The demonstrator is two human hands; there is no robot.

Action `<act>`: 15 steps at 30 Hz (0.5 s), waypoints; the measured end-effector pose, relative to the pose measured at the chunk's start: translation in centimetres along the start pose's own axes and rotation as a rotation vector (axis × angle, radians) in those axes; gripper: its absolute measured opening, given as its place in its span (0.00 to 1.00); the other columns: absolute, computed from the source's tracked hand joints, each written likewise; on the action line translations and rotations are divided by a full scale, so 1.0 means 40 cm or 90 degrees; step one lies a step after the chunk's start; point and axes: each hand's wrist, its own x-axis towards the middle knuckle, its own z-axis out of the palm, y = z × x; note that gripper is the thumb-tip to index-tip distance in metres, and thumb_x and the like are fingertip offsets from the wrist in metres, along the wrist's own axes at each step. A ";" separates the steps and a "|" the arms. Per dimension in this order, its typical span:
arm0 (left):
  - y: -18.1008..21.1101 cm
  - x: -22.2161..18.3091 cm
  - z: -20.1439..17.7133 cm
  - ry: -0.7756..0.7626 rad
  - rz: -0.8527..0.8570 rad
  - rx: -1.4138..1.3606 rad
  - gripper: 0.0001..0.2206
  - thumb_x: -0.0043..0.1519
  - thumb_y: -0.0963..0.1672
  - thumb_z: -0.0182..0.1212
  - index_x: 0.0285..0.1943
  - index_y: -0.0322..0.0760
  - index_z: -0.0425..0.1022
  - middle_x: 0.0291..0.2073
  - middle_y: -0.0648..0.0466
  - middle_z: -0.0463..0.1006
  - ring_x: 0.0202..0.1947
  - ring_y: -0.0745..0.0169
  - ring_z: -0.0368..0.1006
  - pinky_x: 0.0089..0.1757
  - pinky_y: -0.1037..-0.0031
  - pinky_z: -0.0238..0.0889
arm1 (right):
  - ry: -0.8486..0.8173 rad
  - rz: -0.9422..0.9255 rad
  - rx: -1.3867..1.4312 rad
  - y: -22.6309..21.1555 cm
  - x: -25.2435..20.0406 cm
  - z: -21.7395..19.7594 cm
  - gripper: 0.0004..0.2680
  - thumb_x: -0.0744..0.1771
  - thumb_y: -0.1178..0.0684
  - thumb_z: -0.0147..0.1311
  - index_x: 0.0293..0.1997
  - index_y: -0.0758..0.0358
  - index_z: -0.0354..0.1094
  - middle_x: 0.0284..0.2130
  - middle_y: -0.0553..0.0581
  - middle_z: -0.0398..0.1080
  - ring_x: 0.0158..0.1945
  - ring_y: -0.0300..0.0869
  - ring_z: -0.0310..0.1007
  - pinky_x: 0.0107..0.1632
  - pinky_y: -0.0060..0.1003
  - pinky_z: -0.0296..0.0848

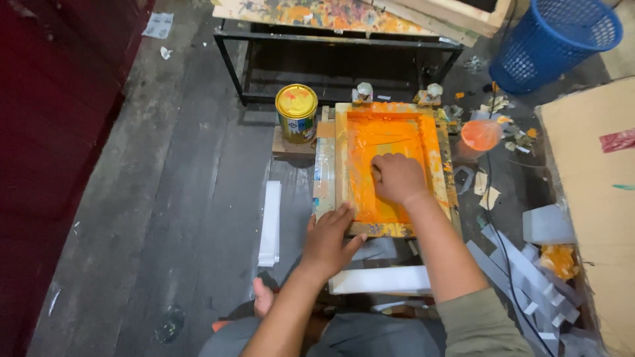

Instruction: A person is manually screen printing orange ink onto small strips of material using a small frame and a wooden block.

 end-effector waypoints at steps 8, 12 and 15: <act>-0.031 -0.036 0.028 0.040 0.021 0.088 0.32 0.66 0.58 0.52 0.74 0.39 0.62 0.75 0.50 0.59 0.72 0.48 0.57 0.66 0.39 0.42 | -0.131 0.038 0.042 -0.005 -0.112 0.025 0.08 0.61 0.54 0.51 0.40 0.46 0.73 0.40 0.50 0.76 0.52 0.51 0.75 0.54 0.49 0.68; -0.023 -0.086 0.024 0.026 0.019 0.076 0.31 0.68 0.58 0.49 0.73 0.38 0.64 0.75 0.49 0.58 0.72 0.48 0.57 0.67 0.39 0.39 | -0.252 0.036 0.165 -0.048 -0.226 -0.073 0.21 0.60 0.57 0.48 0.60 0.52 0.73 0.48 0.59 0.77 0.56 0.55 0.75 0.58 0.49 0.71; -0.015 -0.108 0.029 0.022 0.010 0.085 0.30 0.68 0.57 0.49 0.73 0.38 0.64 0.75 0.50 0.58 0.72 0.49 0.58 0.67 0.40 0.38 | -0.241 0.029 0.182 -0.078 -0.268 -0.114 0.22 0.62 0.59 0.46 0.65 0.57 0.69 0.47 0.61 0.76 0.55 0.57 0.74 0.58 0.50 0.71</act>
